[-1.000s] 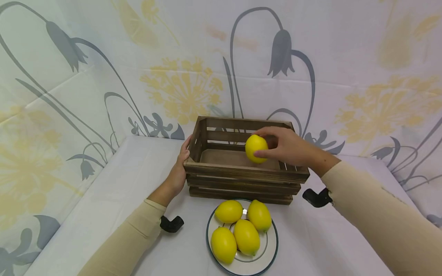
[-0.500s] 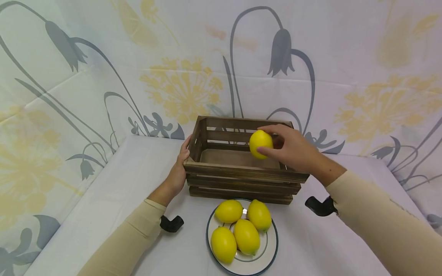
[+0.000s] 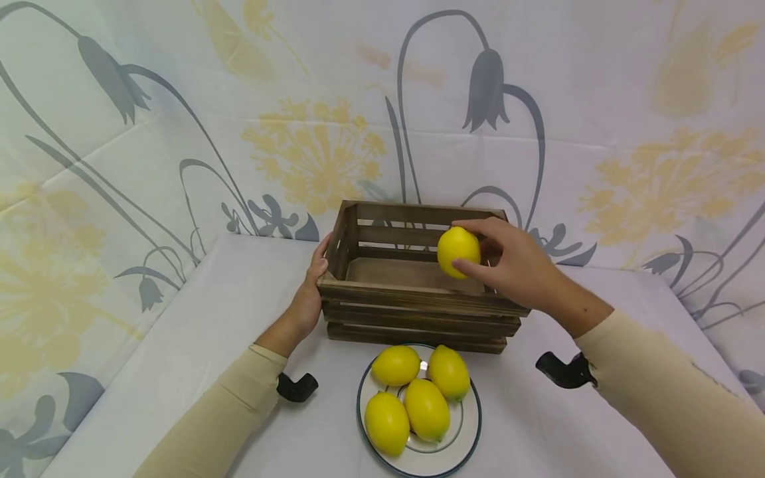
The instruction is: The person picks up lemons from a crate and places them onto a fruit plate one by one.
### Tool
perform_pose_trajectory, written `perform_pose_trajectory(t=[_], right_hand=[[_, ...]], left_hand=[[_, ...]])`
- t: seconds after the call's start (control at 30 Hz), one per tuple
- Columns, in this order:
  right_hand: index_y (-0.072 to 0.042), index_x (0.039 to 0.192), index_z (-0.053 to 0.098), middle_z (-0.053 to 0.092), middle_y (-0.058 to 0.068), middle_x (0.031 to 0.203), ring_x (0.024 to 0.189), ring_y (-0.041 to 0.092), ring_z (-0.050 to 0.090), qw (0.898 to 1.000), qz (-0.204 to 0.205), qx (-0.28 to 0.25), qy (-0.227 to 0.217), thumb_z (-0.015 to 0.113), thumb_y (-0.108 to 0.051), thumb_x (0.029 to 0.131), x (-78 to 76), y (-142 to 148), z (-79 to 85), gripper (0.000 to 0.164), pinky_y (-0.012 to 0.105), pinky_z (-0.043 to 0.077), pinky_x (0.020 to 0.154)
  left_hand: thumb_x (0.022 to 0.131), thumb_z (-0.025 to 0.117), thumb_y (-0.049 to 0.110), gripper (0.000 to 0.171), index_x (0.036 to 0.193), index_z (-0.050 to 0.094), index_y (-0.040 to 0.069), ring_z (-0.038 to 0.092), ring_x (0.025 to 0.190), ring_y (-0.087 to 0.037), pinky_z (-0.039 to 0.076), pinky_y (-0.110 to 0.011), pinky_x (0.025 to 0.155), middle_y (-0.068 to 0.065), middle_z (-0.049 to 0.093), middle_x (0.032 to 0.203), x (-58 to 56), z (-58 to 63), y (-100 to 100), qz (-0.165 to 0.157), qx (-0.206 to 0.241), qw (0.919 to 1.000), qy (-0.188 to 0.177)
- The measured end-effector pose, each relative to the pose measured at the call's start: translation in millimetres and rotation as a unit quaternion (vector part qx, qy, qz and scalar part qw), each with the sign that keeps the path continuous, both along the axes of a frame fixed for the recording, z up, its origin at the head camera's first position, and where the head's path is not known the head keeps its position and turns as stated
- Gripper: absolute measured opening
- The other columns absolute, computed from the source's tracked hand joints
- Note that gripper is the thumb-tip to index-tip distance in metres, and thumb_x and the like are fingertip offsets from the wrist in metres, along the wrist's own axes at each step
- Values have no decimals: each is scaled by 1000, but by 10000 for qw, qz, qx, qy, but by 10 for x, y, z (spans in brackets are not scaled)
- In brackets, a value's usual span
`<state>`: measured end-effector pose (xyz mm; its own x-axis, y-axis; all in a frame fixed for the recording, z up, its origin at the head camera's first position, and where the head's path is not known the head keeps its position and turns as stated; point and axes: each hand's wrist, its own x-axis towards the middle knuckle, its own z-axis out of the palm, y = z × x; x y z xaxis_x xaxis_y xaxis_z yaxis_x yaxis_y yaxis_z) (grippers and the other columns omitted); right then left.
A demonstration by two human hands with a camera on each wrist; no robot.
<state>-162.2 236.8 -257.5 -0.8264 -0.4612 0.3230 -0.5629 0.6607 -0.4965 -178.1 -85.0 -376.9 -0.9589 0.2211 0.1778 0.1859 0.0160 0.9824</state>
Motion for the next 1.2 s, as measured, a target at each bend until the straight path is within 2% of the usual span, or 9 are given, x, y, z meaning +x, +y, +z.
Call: perform_pose_trajectory(t=[0.13, 0.3, 0.57, 0.7, 0.9, 1.2], right_hand=[[-15, 140, 57, 62, -1, 118, 90, 0, 62, 9997, 73, -129, 213, 77, -15, 87, 52, -16, -24, 56, 10, 50, 78], [-13, 139, 58, 62, -1, 119, 90, 3, 55, 9969, 336, -222, 678, 79, -8, 83, 95, -35, -72, 59, 6, 46, 83], [-9, 137, 59, 63, 1, 119, 88, 2, 49, 9916, 494, -301, 1157, 82, 0, 76, 197, -32, -125, 66, 8, 44, 70], [-9, 137, 59, 62, 0, 119, 88, 2, 48, 9885, 616, -422, 1312, 83, 4, 72, 284, -54, -151, 71, 11, 43, 70], [-10, 138, 58, 60, -2, 123, 101, -2, 54, 9890, 648, -564, 1202, 83, 6, 71, 438, -102, -217, 73, 5, 46, 89], [-8, 138, 57, 59, 3, 128, 108, -2, 56, 9897, 710, -811, 944, 81, 7, 72, 611, -126, -398, 72, 8, 47, 93]], left_hand=[[96, 18, 47, 70, 161, 1, 27, -2, 155, -33, 1, -68, 118, -9, -4, 168, -7, -9, -5, -11, -26, 10000, 22], [96, 20, 47, 70, 161, 1, 27, -2, 155, -33, 2, -67, 118, -9, -4, 168, -4, -8, -6, 17, -23, 10000, 27], [96, 21, 47, 71, 161, 3, 27, -1, 156, -31, 2, -65, 120, -7, -3, 169, -5, 3, 0, 65, -47, 9999, 72], [95, 21, 48, 71, 161, 4, 27, 0, 156, -31, 2, -65, 120, -7, -2, 169, -4, 4, 0, 100, -119, 9999, 41], [96, 21, 47, 70, 161, 4, 28, 0, 155, -31, 2, -64, 120, -6, -2, 169, -12, -19, -9, 151, -116, 9998, 13], [96, 21, 47, 70, 161, 4, 28, 0, 156, -31, 3, -64, 120, -6, -2, 169, -12, -22, -3, 94, -55, 9999, 47]])
